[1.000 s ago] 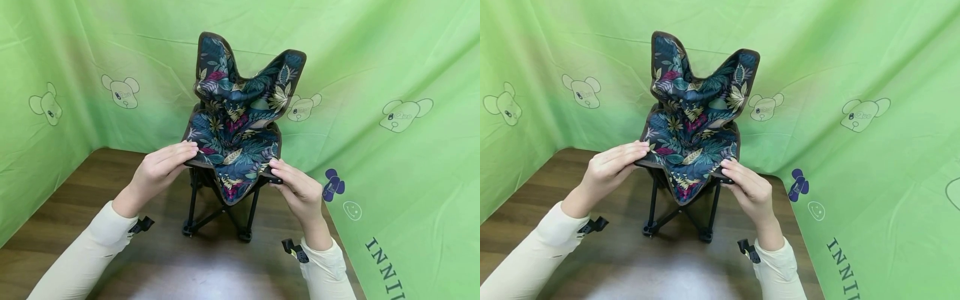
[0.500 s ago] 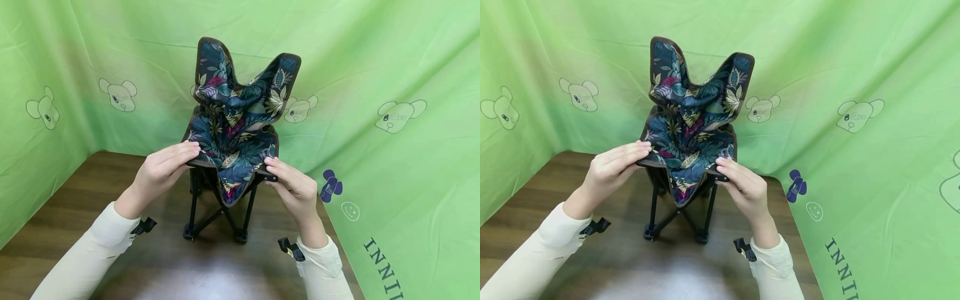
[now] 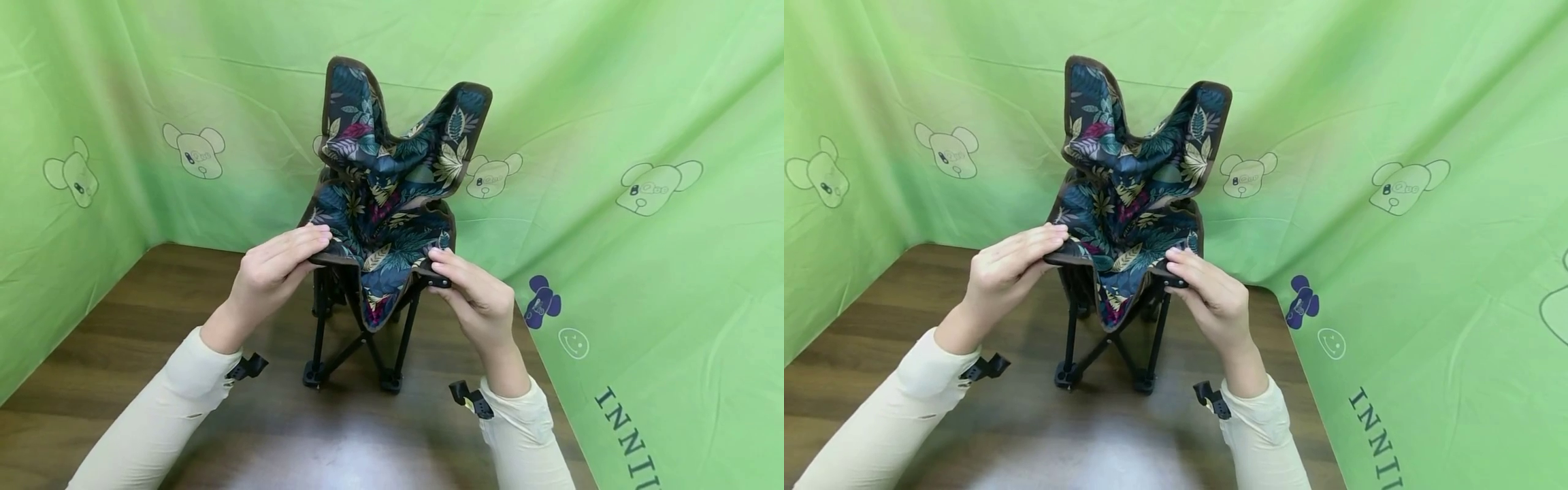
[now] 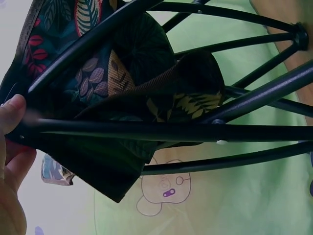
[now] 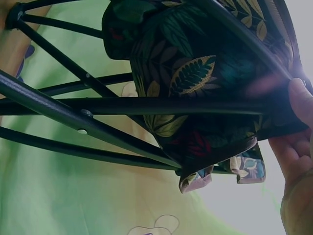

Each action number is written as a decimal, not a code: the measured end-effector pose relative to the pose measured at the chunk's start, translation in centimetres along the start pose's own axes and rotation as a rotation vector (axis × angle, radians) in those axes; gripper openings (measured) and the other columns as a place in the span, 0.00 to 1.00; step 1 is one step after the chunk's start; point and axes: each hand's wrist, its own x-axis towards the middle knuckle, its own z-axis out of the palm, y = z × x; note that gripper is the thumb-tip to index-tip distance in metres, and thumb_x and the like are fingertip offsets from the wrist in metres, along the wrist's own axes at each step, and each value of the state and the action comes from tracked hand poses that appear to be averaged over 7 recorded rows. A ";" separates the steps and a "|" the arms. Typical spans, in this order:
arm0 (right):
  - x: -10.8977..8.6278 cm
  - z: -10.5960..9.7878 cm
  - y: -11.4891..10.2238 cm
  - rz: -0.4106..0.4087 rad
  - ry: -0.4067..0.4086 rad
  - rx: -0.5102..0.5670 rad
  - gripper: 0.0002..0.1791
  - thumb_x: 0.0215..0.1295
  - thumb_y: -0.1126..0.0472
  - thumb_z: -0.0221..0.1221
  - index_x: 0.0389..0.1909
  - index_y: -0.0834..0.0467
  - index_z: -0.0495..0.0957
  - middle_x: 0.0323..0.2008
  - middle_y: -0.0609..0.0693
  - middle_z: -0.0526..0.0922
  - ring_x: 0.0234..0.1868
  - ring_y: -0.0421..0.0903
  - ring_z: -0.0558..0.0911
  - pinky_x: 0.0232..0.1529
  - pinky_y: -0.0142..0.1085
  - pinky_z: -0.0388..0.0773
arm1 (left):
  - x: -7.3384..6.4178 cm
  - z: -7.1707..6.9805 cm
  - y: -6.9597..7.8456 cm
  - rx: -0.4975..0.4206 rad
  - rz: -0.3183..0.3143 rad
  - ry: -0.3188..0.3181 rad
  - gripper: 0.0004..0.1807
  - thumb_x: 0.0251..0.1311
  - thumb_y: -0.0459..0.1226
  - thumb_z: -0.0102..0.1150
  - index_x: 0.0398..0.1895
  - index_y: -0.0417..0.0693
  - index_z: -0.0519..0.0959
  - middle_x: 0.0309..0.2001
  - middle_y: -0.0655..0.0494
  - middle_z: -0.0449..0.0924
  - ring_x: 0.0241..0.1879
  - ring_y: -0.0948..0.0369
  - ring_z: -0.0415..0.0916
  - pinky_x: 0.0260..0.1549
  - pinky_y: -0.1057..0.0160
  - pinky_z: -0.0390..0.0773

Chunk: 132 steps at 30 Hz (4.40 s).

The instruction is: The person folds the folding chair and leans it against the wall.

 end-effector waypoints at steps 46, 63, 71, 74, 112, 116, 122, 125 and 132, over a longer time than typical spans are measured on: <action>2.9 1.4 1.6 0.163 -0.009 0.092 0.22 0.43 0.85 0.71 0.43 0.72 0.86 0.49 0.67 0.87 0.57 0.57 0.85 0.65 0.55 0.75 | 2.6 2.8 -1.1 -0.057 -0.083 0.028 0.13 0.69 0.32 0.63 0.52 0.33 0.85 0.54 0.39 0.85 0.56 0.43 0.83 0.62 0.52 0.79; 4.1 1.9 2.5 0.163 -0.050 0.158 0.24 0.40 0.89 0.70 0.43 0.73 0.86 0.49 0.67 0.87 0.57 0.59 0.85 0.65 0.57 0.75 | 3.0 3.0 -2.0 -0.099 -0.104 0.007 0.23 0.51 0.18 0.71 0.53 0.34 0.84 0.55 0.40 0.85 0.58 0.46 0.82 0.62 0.53 0.78; 4.4 1.9 3.1 0.172 -0.079 0.185 0.25 0.40 0.90 0.69 0.43 0.73 0.86 0.49 0.68 0.86 0.57 0.58 0.85 0.65 0.58 0.74 | 3.1 3.1 -2.6 -0.118 -0.113 -0.017 0.22 0.53 0.20 0.70 0.53 0.35 0.84 0.55 0.41 0.85 0.59 0.47 0.82 0.63 0.53 0.78; 4.5 1.9 3.3 0.176 -0.091 0.198 0.25 0.40 0.91 0.69 0.43 0.73 0.86 0.49 0.67 0.86 0.56 0.58 0.85 0.64 0.60 0.74 | 3.2 3.1 -2.6 -0.122 -0.117 -0.031 0.22 0.54 0.20 0.70 0.54 0.35 0.84 0.56 0.42 0.85 0.59 0.48 0.82 0.64 0.54 0.77; 6.3 2.1 4.0 0.219 -0.216 0.300 0.23 0.43 0.90 0.67 0.42 0.73 0.85 0.49 0.65 0.87 0.58 0.57 0.85 0.68 0.58 0.72 | 4.7 3.1 -3.6 -0.354 -0.184 -0.132 0.22 0.52 0.18 0.70 0.52 0.34 0.84 0.54 0.38 0.85 0.59 0.47 0.82 0.64 0.54 0.77; 6.2 2.0 3.6 0.179 -0.220 0.228 0.23 0.43 0.89 0.69 0.43 0.72 0.85 0.50 0.65 0.87 0.58 0.56 0.85 0.67 0.58 0.73 | 4.7 2.9 -3.3 -0.327 -0.189 -0.153 0.22 0.54 0.19 0.70 0.53 0.36 0.83 0.56 0.39 0.84 0.61 0.48 0.80 0.66 0.55 0.75; 5.9 1.8 3.5 0.148 -0.228 0.149 0.23 0.47 0.86 0.69 0.46 0.70 0.85 0.52 0.65 0.86 0.60 0.60 0.83 0.68 0.58 0.72 | 4.1 2.7 -3.1 -0.236 -0.199 -0.181 0.23 0.56 0.22 0.70 0.57 0.38 0.81 0.58 0.42 0.83 0.66 0.49 0.76 0.69 0.54 0.71; 5.9 1.7 3.4 0.130 -0.239 0.112 0.23 0.49 0.85 0.69 0.48 0.70 0.84 0.53 0.65 0.85 0.60 0.63 0.82 0.68 0.58 0.72 | 4.0 2.4 -2.9 -0.196 -0.224 -0.176 0.25 0.56 0.22 0.71 0.58 0.38 0.81 0.59 0.41 0.82 0.66 0.50 0.75 0.70 0.55 0.71; 5.8 1.2 2.6 0.127 -0.290 0.008 0.24 0.52 0.80 0.71 0.52 0.67 0.83 0.57 0.64 0.83 0.64 0.63 0.79 0.69 0.53 0.72 | 3.5 1.3 -2.1 -0.107 -0.236 -0.142 0.24 0.54 0.22 0.72 0.56 0.38 0.82 0.59 0.40 0.81 0.64 0.49 0.77 0.66 0.59 0.74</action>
